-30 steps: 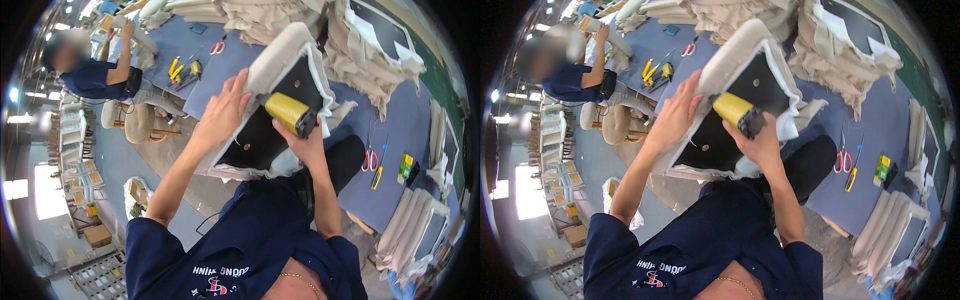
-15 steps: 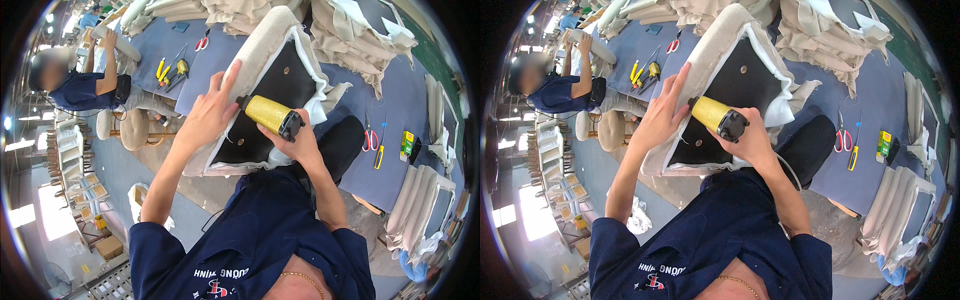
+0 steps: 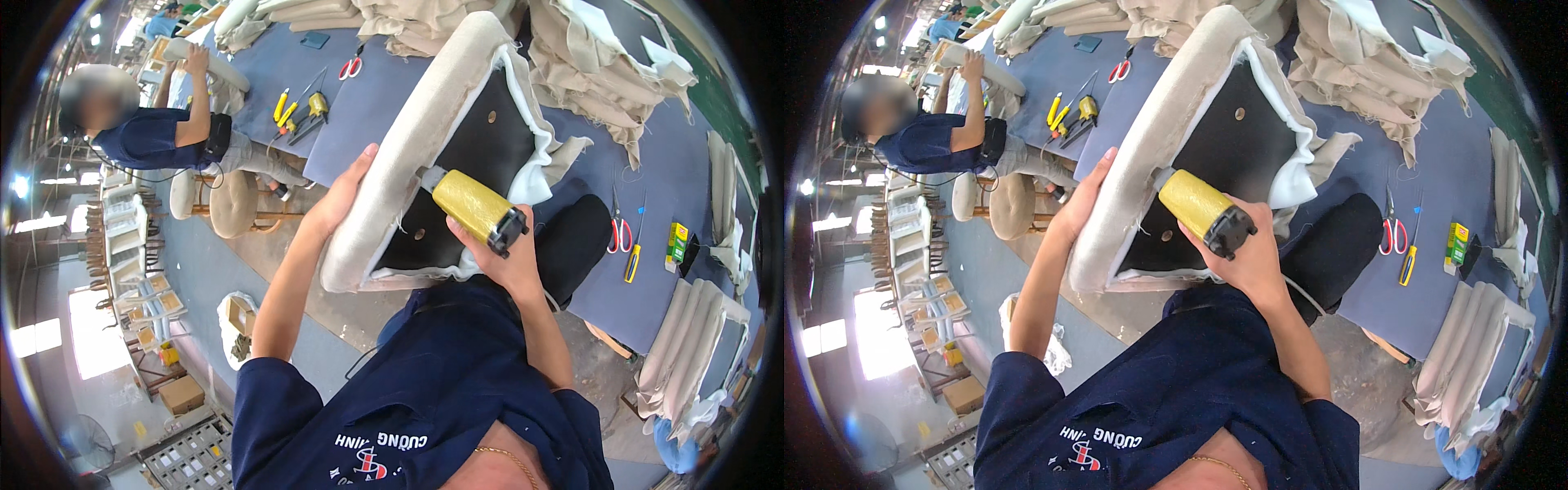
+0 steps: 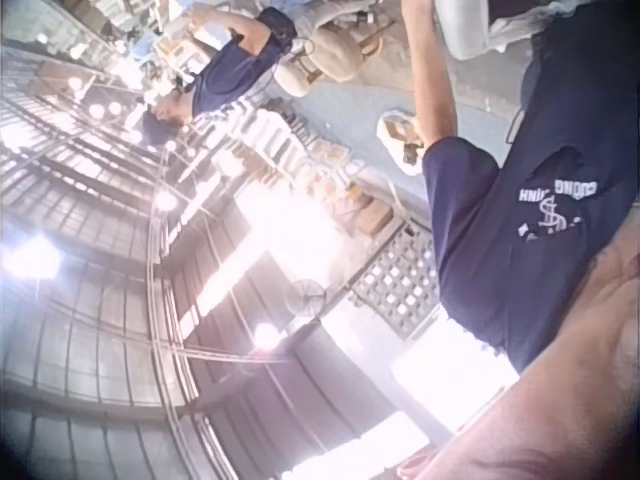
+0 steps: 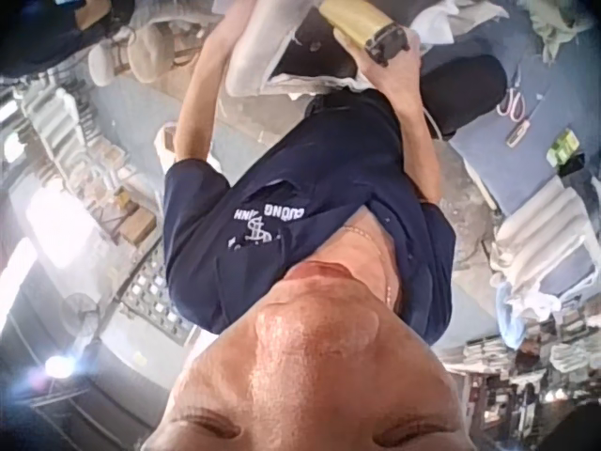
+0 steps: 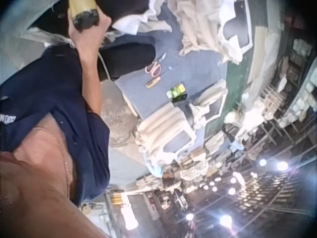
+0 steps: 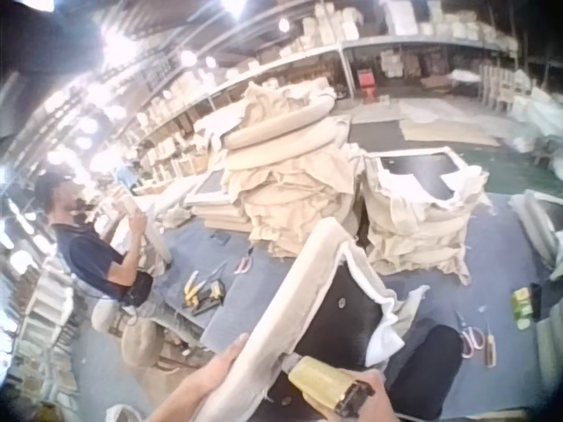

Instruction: The person upholsters a chair armrest by wrapping it with fabric, securing it with a staple gun, and trimming excess material with scissors. They also use a screwdriver to adjust the fabric and a measuring tape to check dimensions. The process involves repeated stapling, cutting, and smoothing of the fabric to ensure a tight fit.

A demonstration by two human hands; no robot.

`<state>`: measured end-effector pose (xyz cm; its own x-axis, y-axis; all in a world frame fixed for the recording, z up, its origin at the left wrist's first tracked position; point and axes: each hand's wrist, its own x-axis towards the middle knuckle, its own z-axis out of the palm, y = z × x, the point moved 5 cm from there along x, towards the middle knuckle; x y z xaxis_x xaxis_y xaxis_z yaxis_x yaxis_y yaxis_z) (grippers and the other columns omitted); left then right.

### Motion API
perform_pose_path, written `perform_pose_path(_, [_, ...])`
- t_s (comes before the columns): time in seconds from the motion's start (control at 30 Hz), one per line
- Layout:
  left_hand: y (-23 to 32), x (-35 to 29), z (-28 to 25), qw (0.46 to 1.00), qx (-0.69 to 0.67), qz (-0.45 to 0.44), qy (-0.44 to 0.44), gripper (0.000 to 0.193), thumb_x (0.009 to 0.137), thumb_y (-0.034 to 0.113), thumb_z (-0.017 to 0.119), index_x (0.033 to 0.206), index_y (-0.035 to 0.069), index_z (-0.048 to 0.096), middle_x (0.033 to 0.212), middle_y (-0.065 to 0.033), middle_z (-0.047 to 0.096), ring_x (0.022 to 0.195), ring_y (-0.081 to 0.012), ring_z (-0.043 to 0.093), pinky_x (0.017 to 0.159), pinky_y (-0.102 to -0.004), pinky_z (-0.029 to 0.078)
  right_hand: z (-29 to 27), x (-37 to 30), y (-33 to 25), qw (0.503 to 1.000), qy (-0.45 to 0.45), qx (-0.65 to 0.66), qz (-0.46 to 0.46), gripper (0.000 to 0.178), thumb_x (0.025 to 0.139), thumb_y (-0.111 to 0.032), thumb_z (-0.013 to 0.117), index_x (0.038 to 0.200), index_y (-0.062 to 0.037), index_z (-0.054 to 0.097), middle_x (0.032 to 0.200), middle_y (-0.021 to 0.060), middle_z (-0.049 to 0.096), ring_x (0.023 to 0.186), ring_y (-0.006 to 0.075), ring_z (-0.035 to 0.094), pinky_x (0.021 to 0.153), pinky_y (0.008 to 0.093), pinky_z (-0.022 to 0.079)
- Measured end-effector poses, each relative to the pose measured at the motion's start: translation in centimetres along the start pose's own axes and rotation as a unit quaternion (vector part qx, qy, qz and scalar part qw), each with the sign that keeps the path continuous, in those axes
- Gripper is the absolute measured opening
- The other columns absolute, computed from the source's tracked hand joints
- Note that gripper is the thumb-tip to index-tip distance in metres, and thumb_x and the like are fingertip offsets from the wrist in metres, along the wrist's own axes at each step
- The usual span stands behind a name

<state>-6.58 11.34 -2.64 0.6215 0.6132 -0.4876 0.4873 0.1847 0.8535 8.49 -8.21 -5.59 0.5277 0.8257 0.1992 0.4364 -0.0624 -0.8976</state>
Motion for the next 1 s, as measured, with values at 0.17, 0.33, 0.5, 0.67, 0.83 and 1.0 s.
perform_pose_path(0.17, [-0.1, -3.2, -0.5, 0.978, 0.164, 0.113, 0.064, 0.073, 0.109, 0.058, 0.028, 0.15, -0.001, 0.042, 0.138, -0.0185, 0.059, 0.125, -0.0249, 0.056, 0.109, -0.0375, 0.039, 1.8, 0.3, 0.6, 0.999, 0.01, 0.013, -0.047, 0.041, 0.074, -0.014, 0.088, 0.108, -0.0015, 0.07, 0.097, 0.0157, 0.071, 0.09, 0.0342, 0.065, 0.083, 0.04, 0.051])
perform_pose_path(0.33, [1.6, -6.1, 2.0, 0.88, 0.405, 0.183, 0.167, 0.061, 0.105, 0.028, 0.049, 0.159, 0.011, 0.028, 0.137, -0.0248, 0.054, 0.111, -0.0499, 0.06, 0.094, -0.053, 0.05, 0.8, 1.4, -0.9, 0.991, -0.087, 0.097, 0.03, 0.046, 0.072, -0.018, 0.09, 0.108, 0.0002, 0.069, 0.093, 0.0164, 0.071, 0.087, 0.0346, 0.067, 0.079, 0.0392, 0.052])
perform_pose_path(0.5, [2.2, -6.8, 3.5, 0.841, 0.464, 0.213, 0.179, 0.076, 0.095, 0.015, 0.065, 0.159, 0.013, 0.026, 0.136, -0.023, 0.051, 0.089, -0.0453, 0.067, 0.072, -0.0499, 0.058, 1.3, 0.0, -1.0, 0.993, -0.044, 0.069, -0.08, 0.032, 0.073, -0.014, 0.085, 0.097, 0.0009, 0.07, 0.078, 0.016, 0.072, 0.072, 0.0338, 0.072, 0.064, 0.0352, 0.053])
perform_pose_path(0.67, [2.8, -6.8, 3.3, 0.849, 0.467, 0.2, 0.148, 0.086, 0.089, 0.01, 0.068, 0.161, 0.017, 0.021, 0.137, -0.0258, 0.048, 0.087, -0.0465, 0.067, 0.075, -0.0505, 0.058, 0.7, 0.6, -2.9, 0.98, -0.149, 0.126, -0.029, 0.035, 0.067, -0.007, 0.08, 0.1, 0.0001, 0.07, 0.081, 0.0186, 0.07, 0.074, 0.0372, 0.07, 0.064, 0.0356, 0.053])
perform_pose_path(0.83, [2.9, -7.2, 3.2, 0.878, 0.449, 0.146, 0.084, 0.098, 0.078, -0.003, 0.065, 0.163, 0.017, 0.02, 0.148, -0.0213, 0.041, 0.11, -0.0482, 0.058, 0.091, -0.0505, 0.05, 0.8, -0.1, -3.3, 0.976, -0.176, 0.122, -0.034, 0.04, 0.066, -0.01, 0.083, 0.103, 0.0007, 0.07, 0.083, 0.0199, 0.069, 0.077, 0.0415, 0.068, 0.065, 0.037, 0.054])
perform_pose_path(1.0, [3.6, -7.7, 2.4, 0.908, 0.38, 0.178, 0.009, 0.089, 0.083, 0.006, 0.065, 0.162, 0.013, 0.023, 0.155, -0.0184, 0.038, 0.128, -0.0405, 0.054, 0.102, -0.0416, 0.047, 1.9, -1.3, -2.8, 0.974, -0.178, 0.13, -0.047, 0.041, 0.066, -0.009, 0.082, 0.104, 0.0016, 0.07, 0.084, 0.0203, 0.069, 0.078, 0.0412, 0.068, 0.066, 0.0361, 0.054])
